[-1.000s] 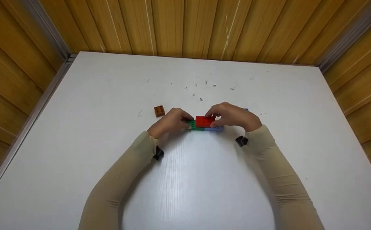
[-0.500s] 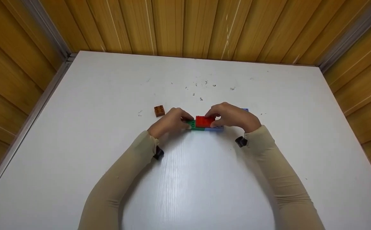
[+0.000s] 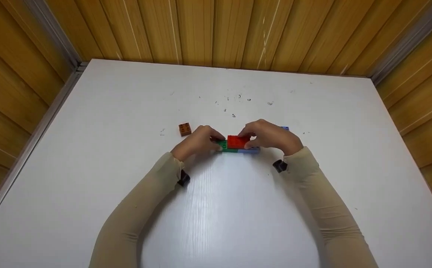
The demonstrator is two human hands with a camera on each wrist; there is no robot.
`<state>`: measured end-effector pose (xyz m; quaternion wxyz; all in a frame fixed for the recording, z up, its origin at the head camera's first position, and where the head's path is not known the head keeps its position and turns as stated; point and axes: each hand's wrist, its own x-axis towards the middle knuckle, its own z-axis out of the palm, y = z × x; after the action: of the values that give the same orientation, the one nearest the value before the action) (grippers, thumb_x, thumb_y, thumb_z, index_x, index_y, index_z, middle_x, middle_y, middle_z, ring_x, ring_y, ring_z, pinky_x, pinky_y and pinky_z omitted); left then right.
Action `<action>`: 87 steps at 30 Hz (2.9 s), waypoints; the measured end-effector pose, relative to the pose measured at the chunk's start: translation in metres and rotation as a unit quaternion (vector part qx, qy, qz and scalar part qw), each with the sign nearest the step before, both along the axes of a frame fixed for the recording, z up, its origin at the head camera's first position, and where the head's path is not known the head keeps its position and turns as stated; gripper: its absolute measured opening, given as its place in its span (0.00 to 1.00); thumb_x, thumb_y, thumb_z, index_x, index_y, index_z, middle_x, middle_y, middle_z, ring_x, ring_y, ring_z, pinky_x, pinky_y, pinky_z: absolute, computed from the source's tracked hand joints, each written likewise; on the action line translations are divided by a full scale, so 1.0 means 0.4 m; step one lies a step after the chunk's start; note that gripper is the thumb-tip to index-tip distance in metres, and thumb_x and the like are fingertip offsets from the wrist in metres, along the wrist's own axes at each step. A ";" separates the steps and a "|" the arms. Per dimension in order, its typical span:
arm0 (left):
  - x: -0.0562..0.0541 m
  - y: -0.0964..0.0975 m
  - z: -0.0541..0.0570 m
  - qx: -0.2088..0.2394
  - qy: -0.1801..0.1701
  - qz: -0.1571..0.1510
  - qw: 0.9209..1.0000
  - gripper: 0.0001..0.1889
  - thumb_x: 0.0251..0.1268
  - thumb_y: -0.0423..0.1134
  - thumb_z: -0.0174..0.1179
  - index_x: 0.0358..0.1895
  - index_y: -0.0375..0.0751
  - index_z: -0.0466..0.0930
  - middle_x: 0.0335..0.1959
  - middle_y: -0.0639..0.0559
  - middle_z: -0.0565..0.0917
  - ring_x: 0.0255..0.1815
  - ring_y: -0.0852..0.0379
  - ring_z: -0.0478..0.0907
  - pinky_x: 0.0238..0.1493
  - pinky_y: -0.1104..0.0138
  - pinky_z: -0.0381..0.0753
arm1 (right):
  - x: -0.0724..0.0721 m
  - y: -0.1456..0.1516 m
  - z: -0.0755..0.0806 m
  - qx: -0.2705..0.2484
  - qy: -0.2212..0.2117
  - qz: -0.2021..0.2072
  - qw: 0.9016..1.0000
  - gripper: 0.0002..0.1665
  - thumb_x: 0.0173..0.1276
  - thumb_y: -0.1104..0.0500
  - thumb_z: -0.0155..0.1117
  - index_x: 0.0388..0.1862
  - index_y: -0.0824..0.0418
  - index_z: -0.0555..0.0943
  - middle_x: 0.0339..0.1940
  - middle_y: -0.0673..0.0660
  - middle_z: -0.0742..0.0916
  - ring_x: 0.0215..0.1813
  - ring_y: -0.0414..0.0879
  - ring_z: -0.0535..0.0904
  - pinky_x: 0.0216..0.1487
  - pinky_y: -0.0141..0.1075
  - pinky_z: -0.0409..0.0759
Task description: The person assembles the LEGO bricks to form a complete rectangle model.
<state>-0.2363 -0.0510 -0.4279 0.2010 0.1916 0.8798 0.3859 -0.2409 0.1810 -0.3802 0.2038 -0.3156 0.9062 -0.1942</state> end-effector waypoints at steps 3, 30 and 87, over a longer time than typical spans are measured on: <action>0.002 -0.001 0.000 0.000 -0.008 0.004 1.000 0.18 0.57 0.30 0.67 0.53 0.40 0.84 0.51 0.48 0.85 0.52 0.54 0.80 0.58 0.63 0.77 | 0.002 -0.002 -0.001 -0.002 -0.003 -0.003 1.000 0.22 0.58 0.65 0.71 0.53 0.61 0.83 0.50 0.57 0.87 0.49 0.50 0.81 0.56 0.46 0.80; -0.005 0.003 -0.007 0.004 -0.019 0.010 1.000 0.18 0.58 0.31 0.66 0.53 0.41 0.84 0.51 0.47 0.85 0.53 0.55 0.80 0.59 0.62 0.77 | 0.006 -0.006 -0.004 -0.001 0.010 -0.017 1.000 0.22 0.57 0.67 0.71 0.52 0.63 0.84 0.50 0.59 0.87 0.49 0.50 0.82 0.55 0.45 0.80; -0.009 -0.001 -0.005 0.003 -0.003 -0.003 1.000 0.18 0.55 0.31 0.68 0.52 0.40 0.84 0.50 0.48 0.86 0.52 0.56 0.81 0.55 0.64 0.79 | 0.009 -0.031 -0.004 0.013 0.039 -0.058 0.997 0.20 0.50 0.64 0.77 0.44 0.64 0.87 0.43 0.60 0.89 0.51 0.56 0.78 0.55 0.47 0.75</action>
<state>-0.2400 -0.0513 -0.4298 0.2045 0.1933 0.8773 0.3888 -0.2374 0.1685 -0.3817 0.1609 -0.2668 0.9327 -0.1814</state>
